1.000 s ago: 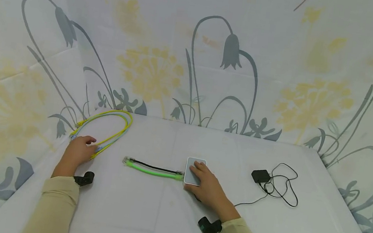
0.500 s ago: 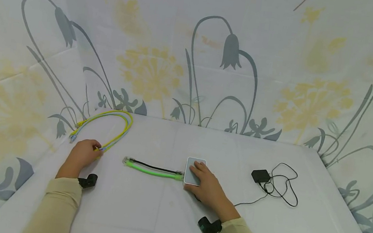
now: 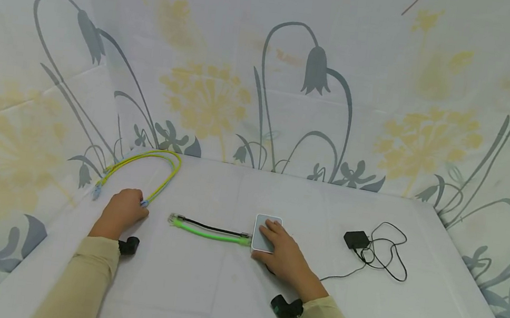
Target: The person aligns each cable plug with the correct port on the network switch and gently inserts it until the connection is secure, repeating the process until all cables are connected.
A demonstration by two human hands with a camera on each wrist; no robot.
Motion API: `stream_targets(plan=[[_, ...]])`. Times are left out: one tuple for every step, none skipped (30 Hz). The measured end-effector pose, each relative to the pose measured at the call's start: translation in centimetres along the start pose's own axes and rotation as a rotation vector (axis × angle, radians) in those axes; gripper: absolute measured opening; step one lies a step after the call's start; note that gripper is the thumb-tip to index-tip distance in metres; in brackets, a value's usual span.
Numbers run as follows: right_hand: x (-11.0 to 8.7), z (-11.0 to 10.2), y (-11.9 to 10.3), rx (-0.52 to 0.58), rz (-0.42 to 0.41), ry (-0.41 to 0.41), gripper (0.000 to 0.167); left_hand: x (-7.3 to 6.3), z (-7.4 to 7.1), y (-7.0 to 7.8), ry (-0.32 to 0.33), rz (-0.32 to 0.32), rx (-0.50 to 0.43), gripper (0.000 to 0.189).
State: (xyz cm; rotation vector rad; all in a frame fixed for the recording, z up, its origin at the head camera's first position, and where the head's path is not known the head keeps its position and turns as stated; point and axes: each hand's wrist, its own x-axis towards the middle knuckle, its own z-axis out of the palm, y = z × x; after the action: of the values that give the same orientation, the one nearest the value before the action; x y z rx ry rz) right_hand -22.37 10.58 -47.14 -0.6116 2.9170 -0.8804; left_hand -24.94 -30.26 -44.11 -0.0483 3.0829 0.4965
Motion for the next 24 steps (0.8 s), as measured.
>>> stream_targets(plan=[[0.0,0.0,0.1,-0.002,-0.001,0.001,0.069,0.1,0.0,0.0,-0.001,0.004,0.009,0.015],[0.0,0.1,0.1,-0.002,-0.001,0.000,0.069,0.2,0.0,0.1,-0.002,0.005,0.020,0.014],[0.0,0.1,0.1,-0.002,-0.001,0.000,0.069,0.2,0.0,0.1,-0.006,0.004,0.025,0.013],[0.1,0.1,0.1,0.000,0.002,-0.001,0.069,0.3,-0.1,0.2,-0.013,-0.001,0.027,0.012],[0.1,0.1,0.1,0.005,0.002,0.001,0.068,0.4,-0.1,0.3,-0.022,-0.007,0.029,0.012],[0.1,0.1,0.1,0.007,0.003,0.001,0.068,0.5,-0.2,0.4,-0.032,-0.013,0.032,0.012],[0.1,0.1,0.1,0.012,0.007,0.002,0.068,0.6,-0.2,0.5,-0.042,-0.019,0.033,0.013],[0.0,0.0,0.1,0.015,0.008,0.003,0.068,0.7,-0.3,0.6,-0.057,-0.028,0.029,0.013],[0.0,0.0,0.1,0.017,0.009,0.004,0.067,0.8,-0.3,0.7,-0.073,-0.034,0.024,0.013],[0.0,0.0,0.1,0.016,0.009,0.005,0.067,0.9,-0.3,0.8,-0.088,-0.040,0.019,0.014],[0.0,0.0,0.1,0.016,0.008,0.006,0.067,1.0,-0.3,0.9,-0.100,-0.043,0.014,0.014],[0.0,0.0,0.1,0.018,0.008,0.007,0.067,1.1,-0.3,1.1,-0.109,-0.045,0.008,0.013],[0.0,0.0,0.1,0.019,0.008,0.007,0.067,1.2,-0.4,1.3,-0.118,-0.046,-0.006,0.013],[0.0,0.1,0.2,0.016,0.006,0.008,0.067,1.3,-0.4,1.5,-0.127,-0.048,-0.021,0.014],[0.1,0.1,0.2,0.015,0.006,0.009,0.067,1.4,-0.5,1.8,-0.130,-0.045,-0.034,0.015],[0.1,0.1,0.2,0.014,0.005,0.009,0.067,1.5,-0.5,2.1,-0.135,-0.049,-0.050,0.016],[0.1,0.1,0.2,0.015,0.005,0.008,0.067,1.6,-0.6,2.4,-0.142,-0.053,-0.068,0.016],[0.1,0.1,0.1,0.014,0.004,0.008,0.067,1.7,-0.7,2.8,-0.148,-0.060,-0.085,0.017],[0.1,0.1,0.1,0.013,0.002,0.008,0.067,1.9,-0.7,3.2,-0.154,-0.065,-0.102,0.018],[0.1,0.1,0.1,0.014,0.001,0.008,0.067,2.0,-0.8,3.6,-0.160,-0.071,-0.113,0.019],[0.1,0.1,0.1,0.015,0.001,0.007,0.068,2.2,-0.9,4.1,-0.164,-0.074,-0.127,0.020],[0.1,0.1,0.1,0.014,0.001,0.008,0.068,2.5,-0.9,4.6,-0.166,-0.078,-0.139,0.021],[0.0,0.1,0.1,0.014,0.001,0.009,0.068,2.7,-0.9,5.2,-0.165,-0.079,-0.151,0.022],[0.0,0.1,0.1,0.014,0.002,0.010,0.068,3.0,-0.9,5.8,-0.163,-0.079,-0.165,0.023]])
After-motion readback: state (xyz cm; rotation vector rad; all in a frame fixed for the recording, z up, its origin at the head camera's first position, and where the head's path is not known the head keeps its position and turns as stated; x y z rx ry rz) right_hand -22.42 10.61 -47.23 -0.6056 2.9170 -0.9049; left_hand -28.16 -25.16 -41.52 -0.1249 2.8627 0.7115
